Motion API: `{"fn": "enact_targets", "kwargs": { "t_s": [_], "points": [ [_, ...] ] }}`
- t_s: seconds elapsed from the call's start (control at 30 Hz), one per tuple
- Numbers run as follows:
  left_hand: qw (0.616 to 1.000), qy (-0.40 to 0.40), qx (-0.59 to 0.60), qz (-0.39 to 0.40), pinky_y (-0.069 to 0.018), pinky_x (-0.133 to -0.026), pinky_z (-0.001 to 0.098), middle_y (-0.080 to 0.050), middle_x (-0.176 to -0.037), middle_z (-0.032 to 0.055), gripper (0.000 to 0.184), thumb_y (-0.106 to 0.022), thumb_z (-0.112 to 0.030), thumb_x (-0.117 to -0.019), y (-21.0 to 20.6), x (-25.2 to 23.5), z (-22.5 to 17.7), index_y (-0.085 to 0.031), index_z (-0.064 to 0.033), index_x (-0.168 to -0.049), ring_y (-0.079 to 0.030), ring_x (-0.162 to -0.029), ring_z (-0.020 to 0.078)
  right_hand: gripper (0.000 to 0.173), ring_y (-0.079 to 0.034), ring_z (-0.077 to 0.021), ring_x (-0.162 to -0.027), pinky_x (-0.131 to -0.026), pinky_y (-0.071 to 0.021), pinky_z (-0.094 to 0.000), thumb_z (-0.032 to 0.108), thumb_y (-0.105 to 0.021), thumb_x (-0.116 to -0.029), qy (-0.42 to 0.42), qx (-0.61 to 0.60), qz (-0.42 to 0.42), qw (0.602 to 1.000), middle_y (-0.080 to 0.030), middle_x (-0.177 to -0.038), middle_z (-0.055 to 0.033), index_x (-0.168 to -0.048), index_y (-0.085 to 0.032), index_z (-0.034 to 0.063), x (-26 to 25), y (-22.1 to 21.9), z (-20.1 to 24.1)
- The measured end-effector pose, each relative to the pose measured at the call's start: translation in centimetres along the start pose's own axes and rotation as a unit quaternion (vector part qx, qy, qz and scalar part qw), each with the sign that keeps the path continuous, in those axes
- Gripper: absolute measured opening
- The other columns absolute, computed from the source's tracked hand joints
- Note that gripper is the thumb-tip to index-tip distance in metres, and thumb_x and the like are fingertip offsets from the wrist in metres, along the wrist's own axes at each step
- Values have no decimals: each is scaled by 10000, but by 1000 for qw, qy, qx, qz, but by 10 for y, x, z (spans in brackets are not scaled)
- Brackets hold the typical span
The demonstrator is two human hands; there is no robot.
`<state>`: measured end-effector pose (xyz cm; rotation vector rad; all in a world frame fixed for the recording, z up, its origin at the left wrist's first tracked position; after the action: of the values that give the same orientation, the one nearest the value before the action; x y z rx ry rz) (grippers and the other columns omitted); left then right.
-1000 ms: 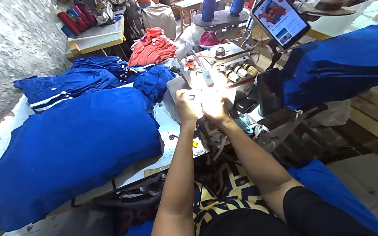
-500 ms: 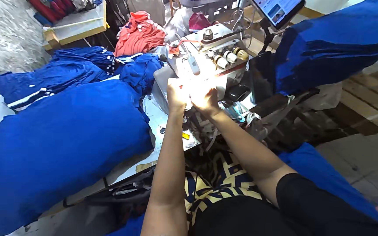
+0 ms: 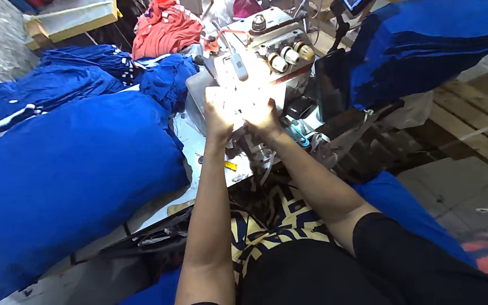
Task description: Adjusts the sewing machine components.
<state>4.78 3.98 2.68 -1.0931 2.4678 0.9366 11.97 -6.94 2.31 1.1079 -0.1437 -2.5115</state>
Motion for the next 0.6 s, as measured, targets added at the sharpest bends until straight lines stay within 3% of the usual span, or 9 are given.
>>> {"fn": "enact_targets", "kwargs": {
  "t_s": [0.1, 0.17, 0.27, 0.4, 0.47, 0.6],
  "points": [
    [998, 9, 45, 33, -476, -1000, 325, -594, -1216, 216, 251, -604, 21, -896, 4, 8, -4, -644, 102, -1131, -572, -1147, 218, 219, -634, -114, -840, -782, -535, -271, 37, -687, -873, -101, -50, 38, 993, -678, -929, -145, -1048, -677, -93, 3, -2, -12],
    [999, 21, 35, 17, -495, -958, 322, -634, -1167, 201, 200, -552, 5, -964, 7, 7, -2, -664, 101, -1099, -611, -1079, 195, 244, -640, -165, -899, -836, -526, -307, 30, -676, -890, -122, -30, 23, 992, -679, -977, -188, -1087, -653, -113, 4, 5, -14],
    [994, 82, 69, 4, -533, -806, 286, -656, -943, 92, 188, -489, -41, -1030, 8, 2, 9, -642, 43, -1099, -627, -848, 93, 223, -646, -181, -811, -780, -537, -314, 38, -695, -874, -70, 10, -34, 997, -675, -886, -189, -1028, -652, -118, 7, 14, -14],
    [989, 111, 99, 5, -559, -691, 286, -632, -885, 77, 151, -469, -3, -1011, 5, -3, 14, -598, 42, -1074, -627, -736, 96, 129, -700, -277, -828, -787, -560, -401, 32, -692, -858, 9, 52, -43, 998, -718, -882, -208, -936, -724, -65, 9, 12, -10],
    [989, 124, 80, 2, -542, -687, 307, -636, -896, 97, 162, -544, 12, -957, 3, -4, 15, -612, 45, -1100, -615, -742, 119, 124, -712, -312, -883, -817, -568, -429, 37, -703, -852, 28, 69, -53, 996, -725, -923, -217, -932, -739, -50, 8, 12, -10],
    [991, 126, 51, 11, -541, -724, 319, -624, -901, 98, 148, -534, -39, -1003, 1, -6, 16, -618, 32, -1102, -611, -769, 125, 142, -713, -307, -887, -822, -564, -430, 65, -712, -862, 8, 85, -58, 995, -723, -924, -214, -939, -730, -53, 2, 14, -15]
  ]
}}
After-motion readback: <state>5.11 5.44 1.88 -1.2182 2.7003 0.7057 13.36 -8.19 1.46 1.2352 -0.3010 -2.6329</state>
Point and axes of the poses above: each hand's wrist, its own x-axis away from the middle knuckle, its own y-axis out of the back of the hand, z = x × y, the point moved 8 cm from there along -x, towards the middle knuckle
